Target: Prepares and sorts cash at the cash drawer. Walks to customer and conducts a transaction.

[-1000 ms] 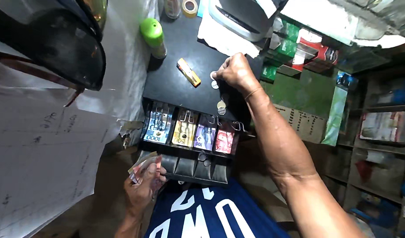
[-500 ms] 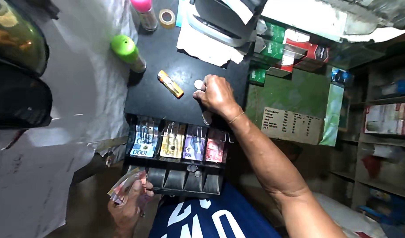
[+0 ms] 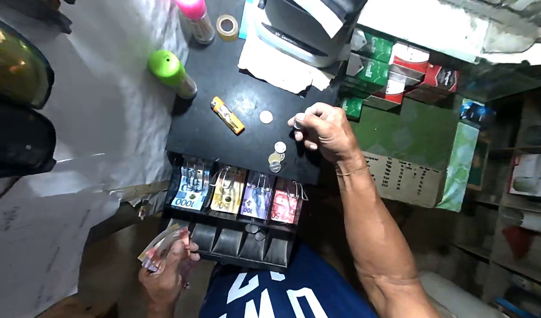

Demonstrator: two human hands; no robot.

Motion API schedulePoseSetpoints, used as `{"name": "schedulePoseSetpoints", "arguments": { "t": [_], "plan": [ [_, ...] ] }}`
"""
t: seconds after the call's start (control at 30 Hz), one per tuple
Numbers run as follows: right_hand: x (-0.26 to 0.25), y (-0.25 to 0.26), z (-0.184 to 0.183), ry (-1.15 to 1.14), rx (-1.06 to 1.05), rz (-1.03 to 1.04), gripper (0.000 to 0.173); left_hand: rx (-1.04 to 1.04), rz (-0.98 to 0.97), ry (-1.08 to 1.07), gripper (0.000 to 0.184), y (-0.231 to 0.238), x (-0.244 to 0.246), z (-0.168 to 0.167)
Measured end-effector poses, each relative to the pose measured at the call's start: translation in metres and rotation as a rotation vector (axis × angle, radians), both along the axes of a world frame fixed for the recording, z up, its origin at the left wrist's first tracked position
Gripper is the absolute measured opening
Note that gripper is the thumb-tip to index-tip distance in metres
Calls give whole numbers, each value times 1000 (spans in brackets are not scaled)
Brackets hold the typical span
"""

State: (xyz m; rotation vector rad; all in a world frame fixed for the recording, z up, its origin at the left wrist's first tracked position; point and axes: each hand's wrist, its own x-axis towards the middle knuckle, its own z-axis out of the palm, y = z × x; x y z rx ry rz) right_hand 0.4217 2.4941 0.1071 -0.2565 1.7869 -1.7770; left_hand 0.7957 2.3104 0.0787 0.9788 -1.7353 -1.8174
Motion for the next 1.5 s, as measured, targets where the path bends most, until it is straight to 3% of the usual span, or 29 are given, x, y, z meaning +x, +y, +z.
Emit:
{"name": "schedulePoseSetpoints", "arguments": {
  "t": [0.23, 0.43, 0.57, 0.8, 0.9, 1.03, 1.17, 1.33, 1.5],
  "plan": [
    [46, 16, 23, 33, 135, 198, 4, 3, 44, 11, 28, 4, -1, 0],
    [60, 6, 21, 659, 535, 470, 13, -5, 90, 34, 23, 14, 3, 3],
    [58, 1, 6, 860, 642, 549, 27, -10, 147, 28, 27, 27, 14, 3],
    [65, 8, 13, 849, 737, 545, 24, 8, 187, 40, 31, 41, 30, -5],
    [64, 14, 17, 669, 629, 517, 18, 19, 190, 48, 31, 45, 33, -5],
    [63, 33, 24, 212, 228, 334, 9, 50, 209, 39, 31, 45, 44, -5],
    [68, 38, 32, -49, 0, 126, 13, 82, 188, 16, 27, 37, 56, -3],
    [100, 49, 60, 52, -290, 65, 17, 161, 177, 2, 27, 13, 73, -1],
    [223, -4, 93, 272, -226, 164, 23, 235, 221, 9, 34, -41, 143, -12]
  ]
}}
